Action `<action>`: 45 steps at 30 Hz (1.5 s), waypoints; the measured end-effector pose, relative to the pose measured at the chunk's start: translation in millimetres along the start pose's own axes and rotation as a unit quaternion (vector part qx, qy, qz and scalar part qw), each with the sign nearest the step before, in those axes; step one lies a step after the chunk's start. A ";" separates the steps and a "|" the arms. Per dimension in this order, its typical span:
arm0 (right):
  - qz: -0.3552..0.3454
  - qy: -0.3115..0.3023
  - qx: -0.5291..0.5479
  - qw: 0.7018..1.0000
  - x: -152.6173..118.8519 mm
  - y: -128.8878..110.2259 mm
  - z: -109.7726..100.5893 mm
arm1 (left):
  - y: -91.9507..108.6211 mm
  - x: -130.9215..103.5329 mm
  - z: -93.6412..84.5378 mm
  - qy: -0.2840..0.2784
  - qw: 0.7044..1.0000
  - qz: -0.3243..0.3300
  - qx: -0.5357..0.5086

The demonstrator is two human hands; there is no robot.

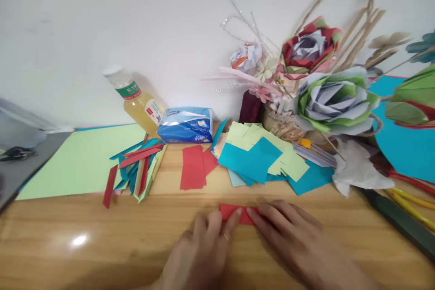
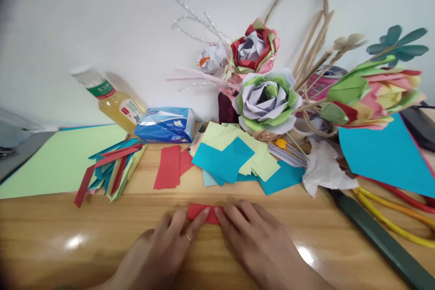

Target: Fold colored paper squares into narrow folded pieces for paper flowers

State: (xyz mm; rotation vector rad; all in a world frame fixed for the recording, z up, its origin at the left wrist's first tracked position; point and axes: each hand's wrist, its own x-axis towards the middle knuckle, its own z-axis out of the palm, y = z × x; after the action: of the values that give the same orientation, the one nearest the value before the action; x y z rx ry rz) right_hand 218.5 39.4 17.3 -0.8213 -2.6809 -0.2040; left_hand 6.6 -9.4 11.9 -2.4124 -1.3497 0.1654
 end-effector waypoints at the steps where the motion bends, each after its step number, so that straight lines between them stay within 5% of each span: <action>1: 0.000 -0.001 -0.003 1.000 0.0 -0.4 0.7 | -0.1 -1.0 -0.1 0.001 1.000 -0.004 0.004; 8: 0.015 0.006 0.020 1.000 -4.4 -1.4 2.0 | -3.2 -9.1 11.8 0.007 0.999 -0.005 0.048; 14: 0.055 -0.067 0.062 0.994 -5.5 -10.1 -3.6 | -1.4 -4.6 10.8 0.038 0.998 0.028 0.052; 21: 0.029 -0.028 0.043 0.998 -4.7 -9.0 0.3 | 0.7 1.5 0.9 0.050 0.996 0.063 0.041; 35: 0.040 -0.037 -0.062 0.997 -46.9 0.5 -19.5 | -9.6 -7.4 3.9 0.044 0.996 0.068 0.025; 45: 0.047 0.001 -0.028 0.999 -40.0 -3.1 -14.8 | 11.0 16.3 -9.9 -0.055 0.989 0.072 -0.114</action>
State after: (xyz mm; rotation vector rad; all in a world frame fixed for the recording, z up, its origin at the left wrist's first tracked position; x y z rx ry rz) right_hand 251.9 12.6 17.0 -0.9604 -2.6373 -0.2593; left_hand 26.8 -3.4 18.2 -2.7293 -1.3037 0.1952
